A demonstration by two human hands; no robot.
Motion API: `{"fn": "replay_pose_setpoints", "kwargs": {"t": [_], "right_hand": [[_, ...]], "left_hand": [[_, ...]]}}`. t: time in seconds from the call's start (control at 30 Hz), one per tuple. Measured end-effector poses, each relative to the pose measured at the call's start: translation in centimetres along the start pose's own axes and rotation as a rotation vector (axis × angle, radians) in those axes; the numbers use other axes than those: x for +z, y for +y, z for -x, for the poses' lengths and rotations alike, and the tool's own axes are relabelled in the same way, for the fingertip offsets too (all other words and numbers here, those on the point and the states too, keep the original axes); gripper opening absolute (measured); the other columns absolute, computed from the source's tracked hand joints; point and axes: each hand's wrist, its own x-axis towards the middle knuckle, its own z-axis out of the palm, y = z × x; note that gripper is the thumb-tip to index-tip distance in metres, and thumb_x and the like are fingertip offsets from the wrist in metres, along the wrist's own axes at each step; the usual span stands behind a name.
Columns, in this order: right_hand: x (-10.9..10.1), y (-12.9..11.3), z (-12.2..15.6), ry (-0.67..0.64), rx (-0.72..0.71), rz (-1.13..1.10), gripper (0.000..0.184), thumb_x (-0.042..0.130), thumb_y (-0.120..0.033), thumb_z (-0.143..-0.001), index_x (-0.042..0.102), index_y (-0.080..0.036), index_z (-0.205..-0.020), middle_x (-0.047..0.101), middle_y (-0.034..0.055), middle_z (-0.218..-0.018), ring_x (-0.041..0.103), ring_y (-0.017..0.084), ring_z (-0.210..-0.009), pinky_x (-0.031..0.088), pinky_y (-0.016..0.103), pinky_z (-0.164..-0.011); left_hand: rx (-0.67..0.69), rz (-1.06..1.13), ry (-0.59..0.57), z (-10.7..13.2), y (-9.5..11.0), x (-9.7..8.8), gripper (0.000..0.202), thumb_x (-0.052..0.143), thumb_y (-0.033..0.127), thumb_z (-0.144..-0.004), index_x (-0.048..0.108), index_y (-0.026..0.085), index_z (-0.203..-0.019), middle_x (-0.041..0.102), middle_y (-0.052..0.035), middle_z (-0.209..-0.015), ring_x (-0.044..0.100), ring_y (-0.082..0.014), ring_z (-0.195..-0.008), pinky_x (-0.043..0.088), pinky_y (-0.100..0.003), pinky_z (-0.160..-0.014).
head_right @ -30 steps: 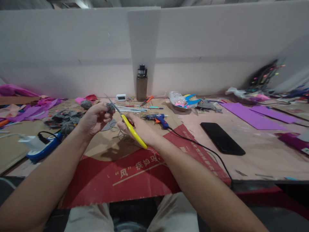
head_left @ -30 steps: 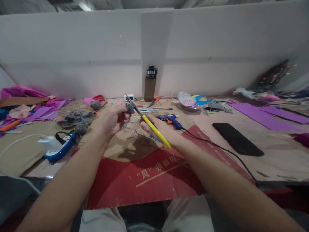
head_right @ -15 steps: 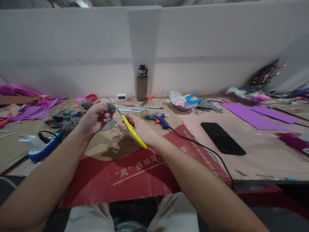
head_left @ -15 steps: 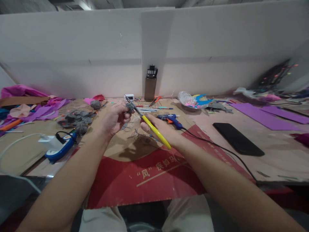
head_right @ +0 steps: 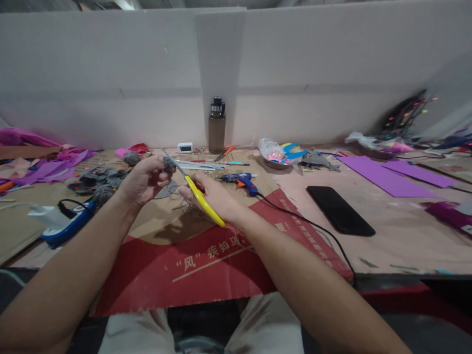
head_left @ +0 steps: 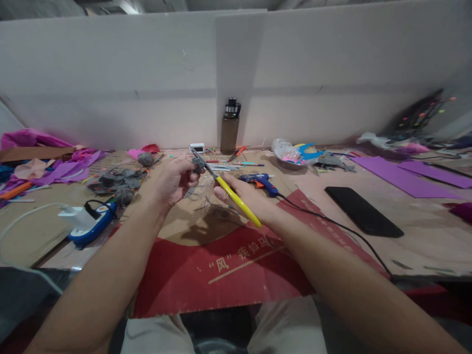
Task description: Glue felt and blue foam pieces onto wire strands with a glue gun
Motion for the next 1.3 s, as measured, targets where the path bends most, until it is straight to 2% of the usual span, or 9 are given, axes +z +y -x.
{"fn": "replay_pose_setpoints", "kwargs": {"t": [0.27, 0.47, 0.67, 0.9, 1.07, 1.3], "right_hand": [[-0.01, -0.26, 0.07, 0.020, -0.001, 0.002, 0.038, 0.045, -0.057, -0.088, 0.044, -0.020, -0.085, 0.047, -0.0018, -0.077, 0.041, 0.012, -0.069, 0.033, 0.026, -0.063], [-0.16, -0.31, 0.00, -0.011, -0.001, -0.037, 0.037, 0.043, -0.056, -0.088, 0.046, -0.020, -0.087, 0.050, -0.0009, -0.080, 0.044, 0.013, -0.072, 0.035, 0.027, -0.066], [-0.02, 0.00, -0.06, 0.007, 0.003, 0.017, 0.038, 0.044, -0.057, -0.088, 0.047, -0.019, -0.087, 0.051, -0.0013, -0.078, 0.044, 0.012, -0.070, 0.034, 0.027, -0.064], [0.15, 0.04, 0.00, 0.034, -0.020, 0.029, 0.037, 0.046, -0.056, -0.088, 0.047, -0.019, -0.084, 0.049, -0.0025, -0.075, 0.041, 0.011, -0.068, 0.031, 0.025, -0.062], [0.16, 0.13, 0.05, 0.045, -0.003, 0.055, 0.038, 0.045, -0.057, -0.088, 0.047, -0.019, -0.083, 0.049, -0.0024, -0.076, 0.041, 0.011, -0.067, 0.030, 0.025, -0.061], [0.16, 0.17, 0.08, 0.061, -0.010, 0.054, 0.036, 0.048, -0.056, -0.087, 0.045, -0.020, -0.080, 0.046, -0.0041, -0.071, 0.039, 0.011, -0.065, 0.029, 0.025, -0.059]], "left_hand": [[-0.002, -0.008, 0.014, -0.01, -0.04, -0.02, 0.008, 0.058, 0.008, -0.060, 0.053, 0.014, -0.061, 0.056, -0.0019, -0.061, 0.039, -0.0045, -0.043, 0.024, -0.017, -0.037], [-0.019, -0.010, 0.029, -0.08, -0.08, -0.18, 0.007, 0.059, 0.009, -0.061, 0.053, 0.014, -0.062, 0.055, -0.0015, -0.061, 0.040, -0.0043, -0.044, 0.025, -0.017, -0.037], [-0.019, 0.014, 0.020, -0.11, -0.10, -0.23, 0.012, 0.059, 0.007, -0.061, 0.049, 0.015, -0.058, 0.046, 0.0023, -0.054, 0.040, -0.0042, -0.043, 0.024, -0.016, -0.036], [-0.042, 0.036, 0.024, -0.10, -0.10, -0.28, 0.013, 0.058, 0.008, -0.059, 0.048, 0.015, -0.059, 0.044, 0.0030, -0.053, 0.040, -0.0043, -0.043, 0.025, -0.016, -0.036], [-0.071, 0.042, 0.026, -0.22, -0.15, -0.32, 0.007, 0.057, 0.009, -0.060, 0.055, 0.012, -0.065, 0.056, -0.0022, -0.062, 0.039, -0.0032, -0.043, 0.025, -0.015, -0.035], [-0.082, 0.078, 0.028, -0.20, -0.25, -0.45, 0.006, 0.057, 0.008, -0.060, 0.054, 0.013, -0.062, 0.053, -0.0020, -0.059, 0.039, -0.0032, -0.043, 0.025, -0.015, -0.035]]}}
